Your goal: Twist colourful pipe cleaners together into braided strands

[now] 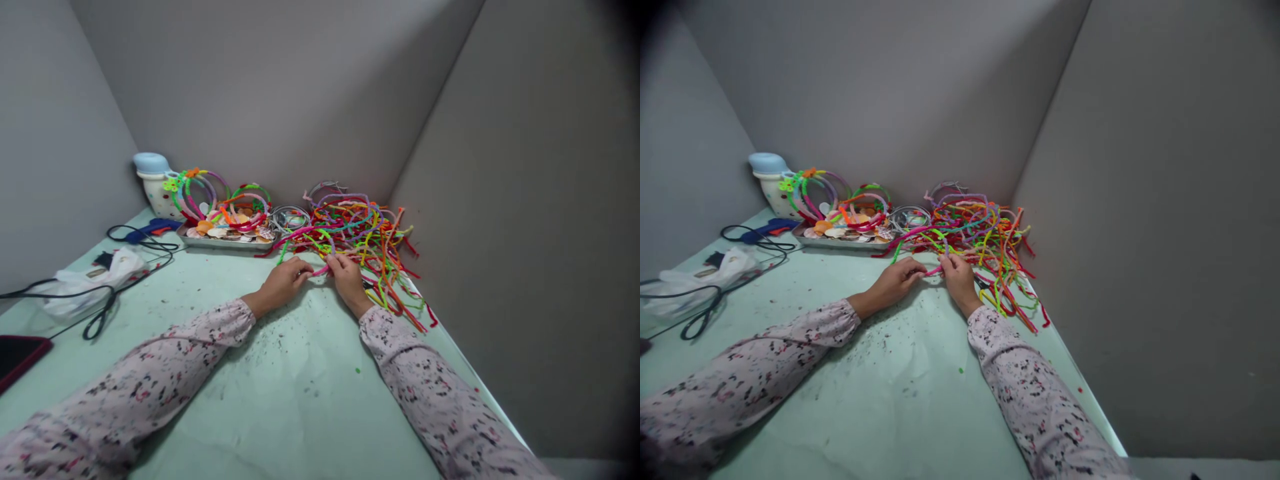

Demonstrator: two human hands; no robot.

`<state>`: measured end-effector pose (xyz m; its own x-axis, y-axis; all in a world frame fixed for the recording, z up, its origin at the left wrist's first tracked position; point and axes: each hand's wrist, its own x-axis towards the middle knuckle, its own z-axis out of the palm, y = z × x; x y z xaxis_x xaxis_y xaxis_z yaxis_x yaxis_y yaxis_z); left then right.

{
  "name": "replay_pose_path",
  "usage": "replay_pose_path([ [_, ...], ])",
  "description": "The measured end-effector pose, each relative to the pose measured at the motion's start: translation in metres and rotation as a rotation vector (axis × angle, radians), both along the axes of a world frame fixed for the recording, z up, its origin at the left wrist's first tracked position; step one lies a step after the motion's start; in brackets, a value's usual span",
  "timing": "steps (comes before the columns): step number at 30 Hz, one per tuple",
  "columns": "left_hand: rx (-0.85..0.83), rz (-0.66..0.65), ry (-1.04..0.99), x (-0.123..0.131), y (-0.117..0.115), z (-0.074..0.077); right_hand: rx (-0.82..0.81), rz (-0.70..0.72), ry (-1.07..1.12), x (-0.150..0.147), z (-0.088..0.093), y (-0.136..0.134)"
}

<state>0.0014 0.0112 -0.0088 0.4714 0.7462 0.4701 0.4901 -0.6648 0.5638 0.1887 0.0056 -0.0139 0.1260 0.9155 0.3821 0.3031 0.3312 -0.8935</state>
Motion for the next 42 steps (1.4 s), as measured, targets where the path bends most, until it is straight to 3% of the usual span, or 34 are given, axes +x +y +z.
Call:
replay_pose_path([
  [16, 0.009, 0.047, 0.006, 0.0, -0.006, 0.004, -0.01, -0.001, -0.022, -0.001, 0.0, -0.001],
  [24, -0.081, 0.054, -0.068, 0.002, -0.006, 0.006, -0.026, 0.036, -0.009, -0.002, 0.003, -0.003],
  [33, 0.07, 0.031, 0.027, 0.004, -0.016, 0.012, -0.047, -0.029, 0.094, 0.002, -0.002, 0.003],
  [37, 0.195, 0.095, -0.066, 0.004, -0.021, 0.018, -0.024, -0.109, 0.156, 0.006, -0.008, 0.011],
  [42, 0.23, 0.353, -0.236, 0.0, -0.015, 0.02, -0.052, -0.135, 0.199, 0.008, -0.009, 0.012],
])
